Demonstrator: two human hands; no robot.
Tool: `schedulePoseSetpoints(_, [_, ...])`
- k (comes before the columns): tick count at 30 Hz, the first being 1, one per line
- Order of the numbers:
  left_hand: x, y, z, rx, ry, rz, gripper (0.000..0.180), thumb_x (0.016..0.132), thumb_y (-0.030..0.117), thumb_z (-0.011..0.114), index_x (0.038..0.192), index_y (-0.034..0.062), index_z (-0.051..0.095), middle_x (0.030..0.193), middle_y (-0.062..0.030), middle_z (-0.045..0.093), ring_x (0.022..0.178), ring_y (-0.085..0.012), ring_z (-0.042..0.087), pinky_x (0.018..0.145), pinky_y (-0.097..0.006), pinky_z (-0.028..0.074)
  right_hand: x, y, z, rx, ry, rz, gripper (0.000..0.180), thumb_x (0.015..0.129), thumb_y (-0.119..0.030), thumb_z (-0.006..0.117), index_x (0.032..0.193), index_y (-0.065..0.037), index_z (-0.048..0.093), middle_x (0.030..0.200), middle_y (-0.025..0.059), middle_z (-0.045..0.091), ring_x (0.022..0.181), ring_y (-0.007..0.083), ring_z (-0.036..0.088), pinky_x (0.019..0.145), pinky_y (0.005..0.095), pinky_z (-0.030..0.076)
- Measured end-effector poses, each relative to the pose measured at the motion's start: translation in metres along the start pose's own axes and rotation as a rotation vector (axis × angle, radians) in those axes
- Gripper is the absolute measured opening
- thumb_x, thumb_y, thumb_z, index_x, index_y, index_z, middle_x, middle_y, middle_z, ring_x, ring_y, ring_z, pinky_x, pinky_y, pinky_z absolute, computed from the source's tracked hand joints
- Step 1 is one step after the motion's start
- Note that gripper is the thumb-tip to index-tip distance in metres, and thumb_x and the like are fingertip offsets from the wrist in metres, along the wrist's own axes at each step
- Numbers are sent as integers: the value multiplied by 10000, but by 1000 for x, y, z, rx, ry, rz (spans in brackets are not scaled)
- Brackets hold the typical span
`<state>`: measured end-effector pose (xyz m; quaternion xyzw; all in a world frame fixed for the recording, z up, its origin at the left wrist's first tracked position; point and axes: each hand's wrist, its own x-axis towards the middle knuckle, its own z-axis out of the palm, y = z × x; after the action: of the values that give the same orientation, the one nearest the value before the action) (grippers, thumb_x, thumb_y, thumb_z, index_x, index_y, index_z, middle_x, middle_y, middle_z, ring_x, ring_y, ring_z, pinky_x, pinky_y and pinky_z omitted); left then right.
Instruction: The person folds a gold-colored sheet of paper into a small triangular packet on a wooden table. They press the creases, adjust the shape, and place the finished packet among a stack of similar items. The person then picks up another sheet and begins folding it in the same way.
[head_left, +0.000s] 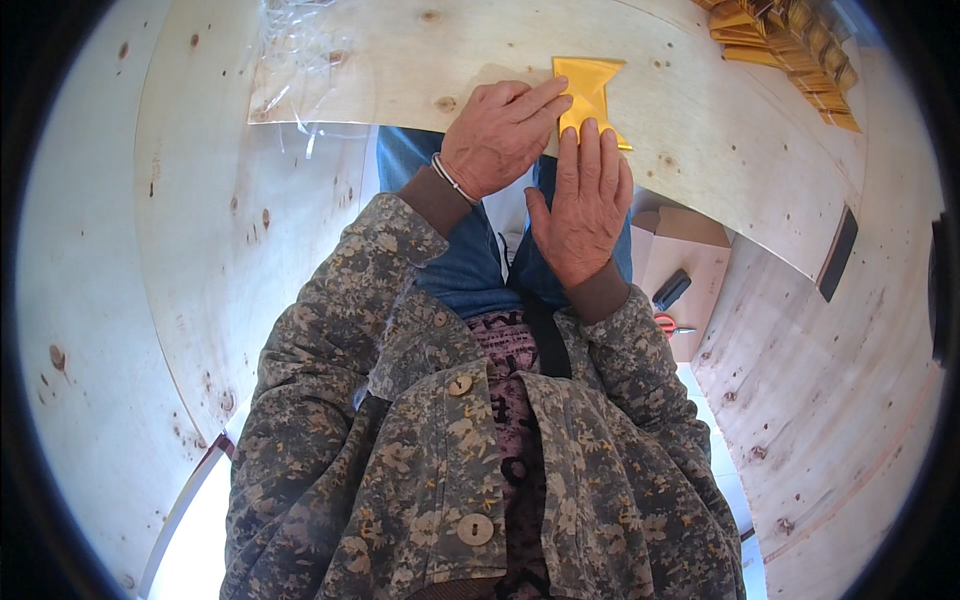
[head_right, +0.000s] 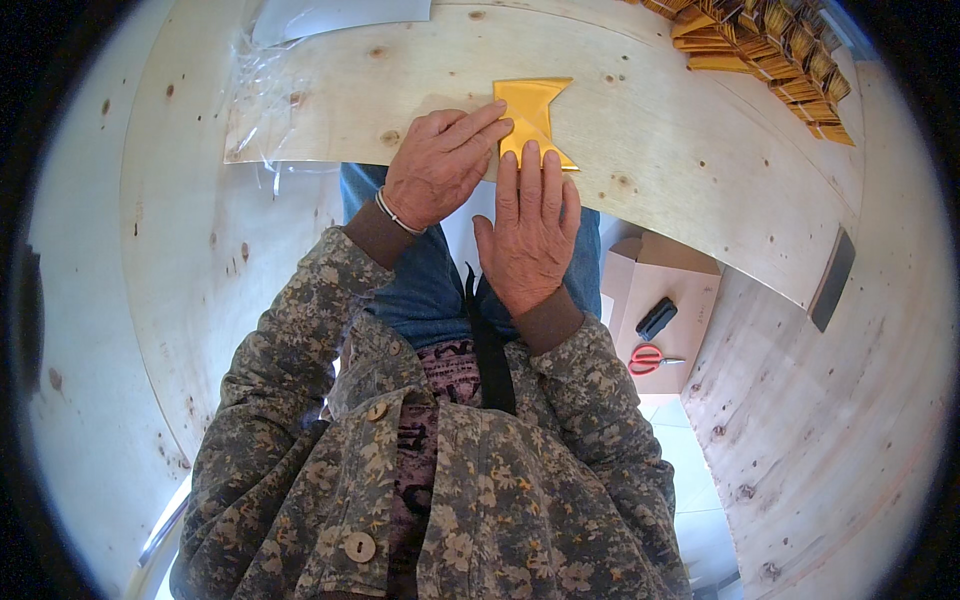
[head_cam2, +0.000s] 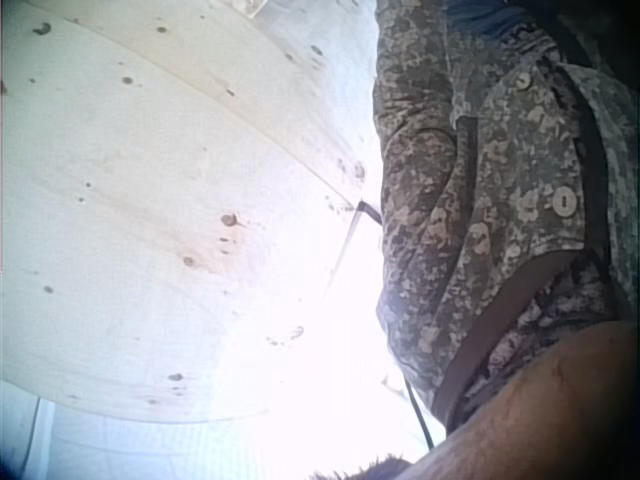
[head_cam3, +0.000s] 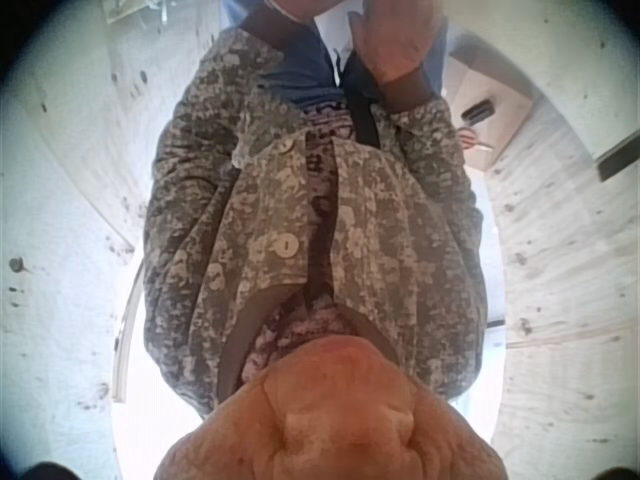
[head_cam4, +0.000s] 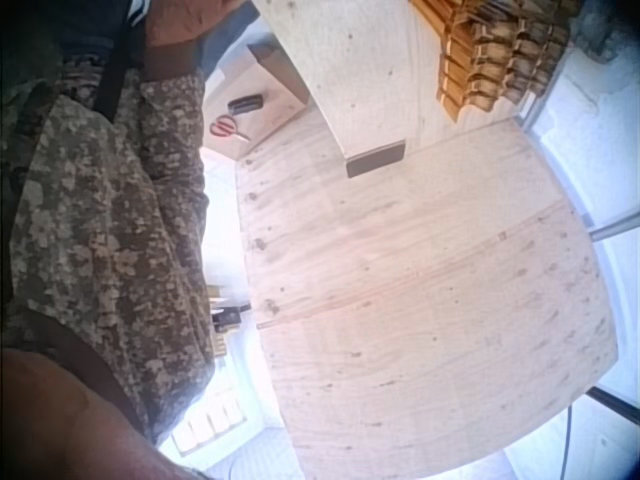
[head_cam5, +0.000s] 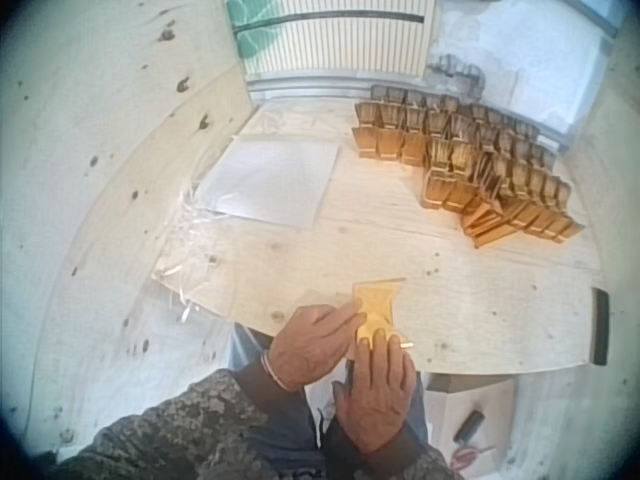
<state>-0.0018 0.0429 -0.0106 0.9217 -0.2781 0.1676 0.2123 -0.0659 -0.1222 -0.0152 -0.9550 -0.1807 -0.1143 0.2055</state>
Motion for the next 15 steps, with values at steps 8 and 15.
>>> schedulePoseSetpoints(8, [0, 0, 0, 3, 5, 3, 404, 888, 115, 644, 1292, 105, 652, 1410, -28, 602, 1057, -243, 572, 954, -372, 454, 0, 0, 0, -9, -8, 2, 916, 738, -268, 794, 1514, -12, 381, 1587, 208, 352, 1482, 385, 300, 1193, 505, 224])
schedulePoseSetpoints(15, [1, -1, -1, 55, -4, 12, 411, 881, 154, 660, 1289, 109, 646, 1385, -18, 610, 1077, -220, 572, 939, -368, 452, 0, 0, 1, 3, -10, 10, 878, 761, -259, 761, 1516, -17, 385, 1595, 212, 337, 1491, 377, 288, 1196, 512, 210])
